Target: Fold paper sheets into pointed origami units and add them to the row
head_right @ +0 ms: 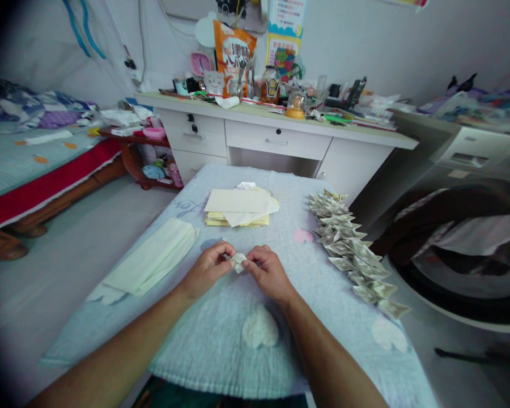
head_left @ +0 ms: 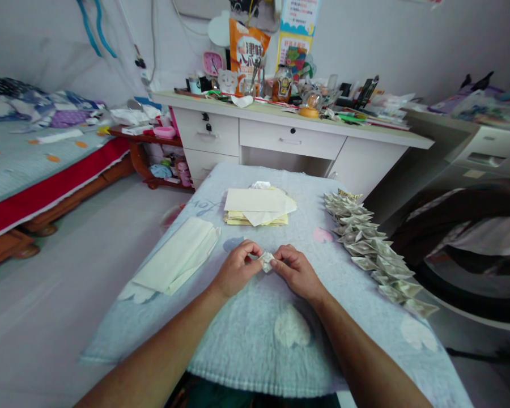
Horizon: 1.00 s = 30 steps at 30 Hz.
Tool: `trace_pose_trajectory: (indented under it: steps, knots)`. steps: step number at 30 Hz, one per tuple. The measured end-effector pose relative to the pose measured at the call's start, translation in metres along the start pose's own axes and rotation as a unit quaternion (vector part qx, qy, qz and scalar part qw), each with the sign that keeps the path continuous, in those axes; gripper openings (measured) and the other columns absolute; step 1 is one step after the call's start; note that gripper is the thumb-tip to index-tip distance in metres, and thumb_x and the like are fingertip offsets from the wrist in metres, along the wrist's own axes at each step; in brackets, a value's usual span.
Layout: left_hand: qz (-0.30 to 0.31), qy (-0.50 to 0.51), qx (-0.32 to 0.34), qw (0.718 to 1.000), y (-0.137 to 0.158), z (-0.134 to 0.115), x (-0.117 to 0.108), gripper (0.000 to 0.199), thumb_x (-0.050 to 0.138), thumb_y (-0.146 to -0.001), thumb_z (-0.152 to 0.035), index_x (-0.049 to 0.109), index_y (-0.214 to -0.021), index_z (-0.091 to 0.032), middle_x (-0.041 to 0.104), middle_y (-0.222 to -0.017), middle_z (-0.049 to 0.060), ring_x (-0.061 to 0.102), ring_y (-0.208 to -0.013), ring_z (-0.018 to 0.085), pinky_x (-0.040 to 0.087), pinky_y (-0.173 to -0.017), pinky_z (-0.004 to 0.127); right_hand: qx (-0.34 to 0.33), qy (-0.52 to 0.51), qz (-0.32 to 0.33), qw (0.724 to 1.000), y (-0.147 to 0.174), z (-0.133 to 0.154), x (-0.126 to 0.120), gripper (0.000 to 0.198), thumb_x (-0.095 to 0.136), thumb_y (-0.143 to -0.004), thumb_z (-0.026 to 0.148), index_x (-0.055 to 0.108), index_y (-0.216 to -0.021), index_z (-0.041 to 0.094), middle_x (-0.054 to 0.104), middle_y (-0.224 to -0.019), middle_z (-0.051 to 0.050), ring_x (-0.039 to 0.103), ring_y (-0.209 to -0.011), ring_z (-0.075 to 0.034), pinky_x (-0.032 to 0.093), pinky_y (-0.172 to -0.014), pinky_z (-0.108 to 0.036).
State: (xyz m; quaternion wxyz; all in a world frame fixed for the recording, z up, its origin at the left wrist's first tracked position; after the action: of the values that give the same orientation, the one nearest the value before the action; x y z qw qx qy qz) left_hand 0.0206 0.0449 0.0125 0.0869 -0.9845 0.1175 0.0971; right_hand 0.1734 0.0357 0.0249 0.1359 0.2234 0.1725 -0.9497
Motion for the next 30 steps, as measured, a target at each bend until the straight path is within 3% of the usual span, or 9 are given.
trace_pose_trajectory:
  steps: [5, 13, 17, 20, 23, 26, 30]
  knots:
    - [0.045, 0.043, -0.041, 0.997, 0.0002, 0.008, 0.0062, 0.019, 0.063, -0.077, -0.033, 0.061, -0.079, -0.014, 0.051, -0.064, -0.003, 0.045, -0.059, 0.009, 0.035, -0.056, 0.021, -0.012, 0.009, 0.03, 0.999, -0.0008, 0.0, 0.0026, 0.039, 0.05, -0.091, 0.049, 0.059, -0.066, 0.02, 0.055, -0.066, -0.001, 0.049, -0.074, -0.017, 0.038, -0.074, -0.031]
    - [0.019, 0.122, -0.056, 0.991, -0.0002, 0.0042, 0.0039, 0.019, 0.065, -0.074, -0.032, 0.057, -0.073, -0.014, 0.053, -0.065, -0.003, 0.048, -0.062, 0.01, 0.039, -0.061, 0.022, -0.003, -0.002, 0.037, 0.999, 0.0016, -0.0007, 0.0045, 0.031, 0.054, -0.089, 0.049, 0.063, -0.079, 0.021, 0.059, -0.076, -0.002, 0.052, -0.08, -0.017, 0.04, -0.076, -0.031]
    - [0.042, 0.144, -0.063, 0.987, 0.0005, 0.0036, 0.0073, 0.02, 0.067, -0.073, -0.031, 0.057, -0.075, -0.014, 0.054, -0.067, -0.002, 0.05, -0.063, 0.01, 0.04, -0.063, 0.023, -0.003, -0.01, 0.029, 1.0, 0.0015, -0.0019, 0.0038, 0.036, 0.051, -0.091, 0.049, 0.062, -0.07, 0.02, 0.057, -0.07, -0.001, 0.052, -0.077, -0.017, 0.04, -0.076, -0.031]
    - [0.064, 0.136, -0.066, 0.986, 0.0019, 0.0067, 0.0091, 0.02, 0.067, -0.073, -0.028, 0.059, -0.085, -0.015, 0.056, -0.069, -0.002, 0.052, -0.064, 0.01, 0.041, -0.062, 0.023, -0.012, -0.003, 0.039, 0.999, 0.0014, -0.0006, 0.0033, 0.038, 0.051, -0.091, 0.049, 0.062, -0.068, 0.021, 0.056, -0.067, -0.001, 0.051, -0.075, -0.017, 0.04, -0.076, -0.031]
    - [0.071, 0.083, -0.054, 0.993, 0.0026, 0.0078, 0.0083, 0.015, 0.065, -0.074, -0.027, 0.061, -0.082, -0.014, 0.056, -0.068, -0.001, 0.051, -0.063, 0.01, 0.04, -0.06, 0.022, -0.016, 0.001, 0.048, 0.999, 0.0022, 0.0009, 0.0027, 0.039, 0.051, -0.091, 0.049, 0.06, -0.066, 0.021, 0.055, -0.065, -0.001, 0.051, -0.074, -0.016, 0.039, -0.075, -0.031]
    - [0.053, 0.073, -0.044, 0.995, 0.0023, 0.0057, 0.006, 0.015, 0.064, -0.075, -0.028, 0.061, -0.074, -0.014, 0.056, -0.066, -0.002, 0.05, -0.062, 0.01, 0.039, -0.059, 0.022, 0.001, -0.005, 0.037, 0.999, 0.0032, -0.0008, 0.0013, 0.032, 0.055, -0.088, 0.048, 0.063, -0.075, 0.02, 0.058, -0.074, -0.001, 0.052, -0.079, -0.017, 0.04, -0.076, -0.031]
    - [0.024, 0.139, -0.074, 0.987, 0.0021, 0.0046, 0.0053, 0.019, 0.064, -0.076, -0.032, 0.059, -0.074, -0.014, 0.052, -0.059, -0.004, 0.045, -0.052, 0.007, 0.037, -0.052, 0.021, 0.036, -0.066, 0.023, 0.997, 0.003, -0.0062, 0.0027, 0.033, 0.067, -0.079, 0.051, 0.061, -0.089, 0.02, 0.06, -0.083, -0.002, 0.053, -0.081, -0.017, 0.042, -0.074, -0.029]
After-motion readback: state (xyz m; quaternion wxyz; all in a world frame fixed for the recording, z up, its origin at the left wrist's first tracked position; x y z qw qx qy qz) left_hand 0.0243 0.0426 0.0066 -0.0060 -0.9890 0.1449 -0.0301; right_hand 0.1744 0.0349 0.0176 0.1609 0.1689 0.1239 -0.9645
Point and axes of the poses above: each hand's wrist, its own y-axis away from the middle knuckle, its own x-axis out of the palm, z = x × y, the point moved 5 cm from there along -y, towards the middle knuckle
